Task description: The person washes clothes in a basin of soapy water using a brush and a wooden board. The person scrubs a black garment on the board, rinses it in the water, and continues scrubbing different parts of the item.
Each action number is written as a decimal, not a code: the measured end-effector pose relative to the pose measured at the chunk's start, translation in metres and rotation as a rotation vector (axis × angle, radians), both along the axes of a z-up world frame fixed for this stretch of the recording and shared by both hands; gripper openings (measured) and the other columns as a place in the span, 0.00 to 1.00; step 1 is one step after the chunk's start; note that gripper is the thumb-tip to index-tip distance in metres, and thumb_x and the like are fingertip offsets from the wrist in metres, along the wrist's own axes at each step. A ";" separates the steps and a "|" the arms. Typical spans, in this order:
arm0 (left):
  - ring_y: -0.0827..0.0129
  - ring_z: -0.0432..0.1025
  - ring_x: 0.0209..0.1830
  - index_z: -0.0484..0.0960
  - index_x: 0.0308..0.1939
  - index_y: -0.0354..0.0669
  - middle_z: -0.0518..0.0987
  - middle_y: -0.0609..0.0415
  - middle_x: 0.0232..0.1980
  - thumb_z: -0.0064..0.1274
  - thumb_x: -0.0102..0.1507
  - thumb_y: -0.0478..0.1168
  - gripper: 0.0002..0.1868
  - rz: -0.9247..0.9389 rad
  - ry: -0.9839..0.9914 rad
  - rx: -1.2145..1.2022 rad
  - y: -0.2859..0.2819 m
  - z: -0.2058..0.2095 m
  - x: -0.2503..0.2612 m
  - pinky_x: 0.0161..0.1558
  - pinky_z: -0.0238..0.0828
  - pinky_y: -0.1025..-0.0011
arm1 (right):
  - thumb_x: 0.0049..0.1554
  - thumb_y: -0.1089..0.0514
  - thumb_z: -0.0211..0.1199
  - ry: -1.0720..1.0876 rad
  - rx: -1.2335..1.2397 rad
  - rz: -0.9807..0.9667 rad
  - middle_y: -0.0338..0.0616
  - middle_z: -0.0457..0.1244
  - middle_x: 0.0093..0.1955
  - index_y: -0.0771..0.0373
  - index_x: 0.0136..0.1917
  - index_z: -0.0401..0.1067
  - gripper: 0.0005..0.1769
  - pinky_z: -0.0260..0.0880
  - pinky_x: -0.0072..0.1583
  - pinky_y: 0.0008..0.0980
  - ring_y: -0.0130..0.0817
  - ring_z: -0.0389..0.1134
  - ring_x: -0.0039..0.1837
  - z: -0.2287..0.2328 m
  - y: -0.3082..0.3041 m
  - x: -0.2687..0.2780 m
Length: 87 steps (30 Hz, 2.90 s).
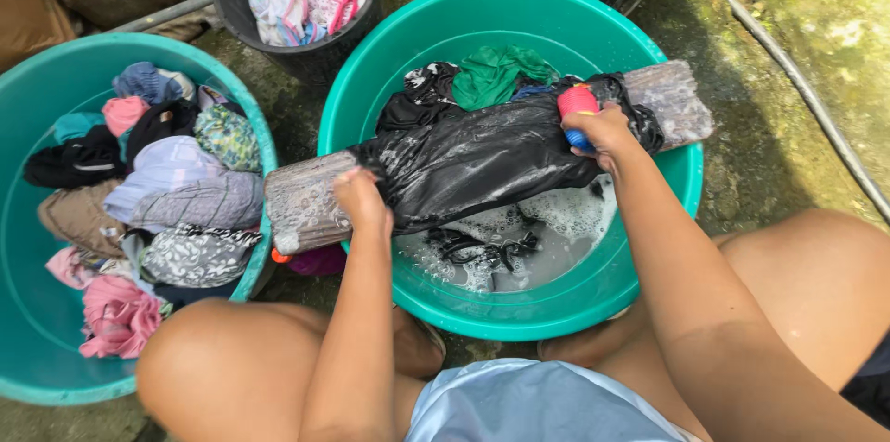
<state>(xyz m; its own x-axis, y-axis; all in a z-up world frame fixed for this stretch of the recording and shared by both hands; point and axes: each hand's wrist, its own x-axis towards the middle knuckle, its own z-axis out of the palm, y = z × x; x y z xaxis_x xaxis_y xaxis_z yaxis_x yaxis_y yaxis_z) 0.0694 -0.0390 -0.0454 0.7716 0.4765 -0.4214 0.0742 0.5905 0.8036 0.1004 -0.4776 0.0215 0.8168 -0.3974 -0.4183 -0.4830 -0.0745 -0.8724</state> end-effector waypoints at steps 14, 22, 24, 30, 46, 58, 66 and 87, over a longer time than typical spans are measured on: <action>0.50 0.77 0.58 0.79 0.59 0.34 0.82 0.43 0.58 0.49 0.69 0.53 0.25 -0.546 -0.500 -0.547 0.051 0.226 0.033 0.66 0.71 0.49 | 0.54 0.55 0.67 -0.723 1.085 0.261 0.46 0.63 0.59 0.67 0.70 0.61 0.34 0.61 0.41 0.29 0.37 0.62 0.43 0.181 -0.062 -0.035; 0.54 0.74 0.58 0.71 0.60 0.31 0.81 0.41 0.57 0.55 0.65 0.47 0.26 -0.366 0.305 0.477 0.045 0.039 -0.046 0.61 0.66 0.56 | 0.42 0.45 0.82 -0.140 -1.024 0.116 0.77 0.54 0.65 0.65 0.82 0.45 0.67 0.67 0.57 0.63 0.74 0.63 0.61 0.069 -0.029 -0.075; 0.46 0.73 0.56 0.76 0.55 0.28 0.79 0.34 0.55 0.49 0.69 0.53 0.27 -0.368 0.422 0.758 0.035 0.020 -0.057 0.59 0.66 0.54 | 0.47 0.55 0.71 -0.313 -0.939 0.069 0.59 0.52 0.73 0.50 0.83 0.52 0.54 0.69 0.62 0.53 0.61 0.65 0.65 0.074 0.061 -0.083; 0.38 0.75 0.48 0.81 0.47 0.24 0.82 0.27 0.48 0.35 0.74 0.57 0.34 -0.346 0.452 0.864 0.031 0.040 -0.069 0.53 0.67 0.50 | 0.45 0.64 0.64 -0.821 -0.623 0.885 0.66 0.56 0.75 0.55 0.73 0.66 0.41 0.58 0.72 0.46 0.58 0.55 0.76 0.095 0.285 -0.136; 0.42 0.77 0.43 0.76 0.49 0.34 0.80 0.33 0.44 0.36 0.73 0.49 0.21 -0.348 0.363 0.871 0.033 0.053 -0.071 0.48 0.70 0.52 | 0.44 0.62 0.63 -0.816 -0.558 0.892 0.61 0.60 0.66 0.57 0.68 0.70 0.36 0.61 0.69 0.52 0.61 0.59 0.70 0.069 0.297 -0.105; 0.39 0.73 0.57 0.76 0.50 0.32 0.79 0.33 0.55 0.38 0.64 0.40 0.17 -0.224 0.058 -0.446 0.018 0.044 0.002 0.62 0.67 0.46 | 0.33 0.55 0.88 -0.355 -0.790 0.353 0.80 0.53 0.62 0.84 0.70 0.47 0.67 0.66 0.62 0.70 0.77 0.57 0.65 -0.017 -0.014 0.009; 0.43 0.76 0.53 0.79 0.51 0.32 0.80 0.36 0.54 0.36 0.69 0.51 0.25 -0.580 -0.126 -0.830 -0.008 0.201 0.057 0.64 0.68 0.44 | 0.43 0.57 0.69 -0.154 0.501 -0.017 0.45 0.64 0.38 0.65 0.54 0.66 0.26 0.68 0.37 0.38 0.38 0.69 0.35 0.081 -0.019 0.070; 0.51 0.76 0.60 0.80 0.57 0.37 0.82 0.44 0.59 0.53 0.70 0.54 0.24 -0.591 -0.485 -0.642 0.032 0.248 0.066 0.69 0.70 0.49 | 0.46 0.64 0.64 -0.465 0.698 -0.311 0.43 0.65 0.43 0.57 0.50 0.67 0.17 0.68 0.44 0.45 0.38 0.70 0.42 0.154 -0.037 0.091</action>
<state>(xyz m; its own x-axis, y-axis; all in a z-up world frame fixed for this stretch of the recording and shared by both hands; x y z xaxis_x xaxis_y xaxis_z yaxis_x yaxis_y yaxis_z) 0.1358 -0.0065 0.2028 0.9682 -0.2467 -0.0409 0.2442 0.8979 0.3663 0.1912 -0.5150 0.1756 0.8620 -0.4078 -0.3012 0.0209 0.6221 -0.7827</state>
